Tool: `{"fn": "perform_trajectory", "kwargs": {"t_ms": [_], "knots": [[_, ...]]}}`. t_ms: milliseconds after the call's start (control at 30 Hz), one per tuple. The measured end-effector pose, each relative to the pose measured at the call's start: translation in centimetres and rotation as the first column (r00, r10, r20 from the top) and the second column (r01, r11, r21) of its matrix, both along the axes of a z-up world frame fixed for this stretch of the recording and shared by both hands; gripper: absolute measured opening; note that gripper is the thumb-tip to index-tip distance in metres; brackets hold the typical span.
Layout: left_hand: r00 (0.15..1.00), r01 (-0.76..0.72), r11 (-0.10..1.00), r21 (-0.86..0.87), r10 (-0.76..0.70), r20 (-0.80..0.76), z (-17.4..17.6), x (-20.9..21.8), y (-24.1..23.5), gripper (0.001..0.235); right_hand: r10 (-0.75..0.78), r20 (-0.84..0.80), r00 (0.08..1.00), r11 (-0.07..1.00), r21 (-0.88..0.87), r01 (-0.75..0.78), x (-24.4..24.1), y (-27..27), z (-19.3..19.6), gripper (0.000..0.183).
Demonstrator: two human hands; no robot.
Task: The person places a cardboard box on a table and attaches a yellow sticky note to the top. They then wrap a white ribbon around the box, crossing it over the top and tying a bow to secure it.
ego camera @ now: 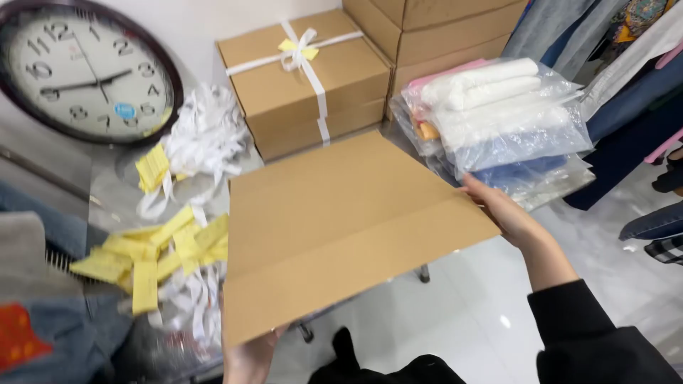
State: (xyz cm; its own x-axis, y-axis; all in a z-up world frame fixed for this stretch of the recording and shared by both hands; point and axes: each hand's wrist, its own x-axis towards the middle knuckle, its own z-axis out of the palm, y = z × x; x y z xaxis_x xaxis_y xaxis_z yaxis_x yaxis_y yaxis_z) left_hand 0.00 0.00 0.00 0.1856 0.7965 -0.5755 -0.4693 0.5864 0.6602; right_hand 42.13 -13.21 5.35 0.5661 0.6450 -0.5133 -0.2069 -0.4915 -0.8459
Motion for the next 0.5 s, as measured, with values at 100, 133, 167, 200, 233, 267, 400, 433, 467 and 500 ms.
{"fn": "perform_trajectory", "kwargs": {"t_ms": [100,133,167,200,233,267,400,433,467,500], "knots": [[1.0,-0.02,0.999,-0.036,0.02,-0.009,-1.8,-0.6,-2.3,0.05,0.058,0.099,0.993,0.996,-0.077,-0.051,-1.4,-1.1,0.8,0.056],[1.0,-0.013,1.0,-0.022,0.013,0.003,-3.3,-1.1,-2.4,0.05,0.108,0.135,0.985,0.987,-0.132,-0.09,-1.5,-1.5,0.4,0.053],[1.0,-0.006,1.0,-0.013,0.006,0.014,-5.1,-1.7,-2.7,0.053,0.16,0.167,0.973,0.973,-0.191,-0.127,-1.7,-2.0,-0.1,0.05],[1.0,-0.016,1.0,-0.02,0.016,0.013,-4.5,-1.8,-3.3,0.053,0.171,0.165,0.971,0.971,-0.198,-0.137,-2.0,-2.5,-0.3,0.05],[0.998,0.026,1.0,0.002,-0.026,-0.052,-3.9,-2.0,-3.6,0.046,0.177,0.187,0.966,0.963,-0.237,-0.13,-2.4,-2.9,-0.5,0.049],[0.991,0.069,0.997,0.021,-0.066,-0.117,-3.1,-2.3,-3.8,0.04,0.183,0.208,0.961,0.953,-0.275,-0.122,-2.9,-3.1,-0.6,0.047],[0.936,0.099,0.994,-0.05,-0.11,-0.333,-4.3,-2.5,-4.6,0.036,0.151,0.261,0.954,0.959,-0.274,-0.077,-0.9,-4.1,-7.4,0.052],[0.886,0.152,0.987,-0.058,-0.161,-0.435,-5.2,-2.8,-4.5,0.045,0.162,0.298,0.941,0.959,-0.27,-0.08,0.0,-4.0,-9.8,0.057],[0.821,0.2,0.977,-0.072,-0.207,-0.531,-6.2,-3.0,-4.2,0.053,0.172,0.335,0.926,0.96,-0.266,-0.083,0.9,-3.7,-12.2,0.063],[0.825,0.191,0.98,-0.063,-0.195,-0.531,-6.4,-3.1,-4.3,0.053,0.179,0.339,0.924,0.962,-0.258,-0.091,0.3,-3.7,-12.5,0.063]]}}
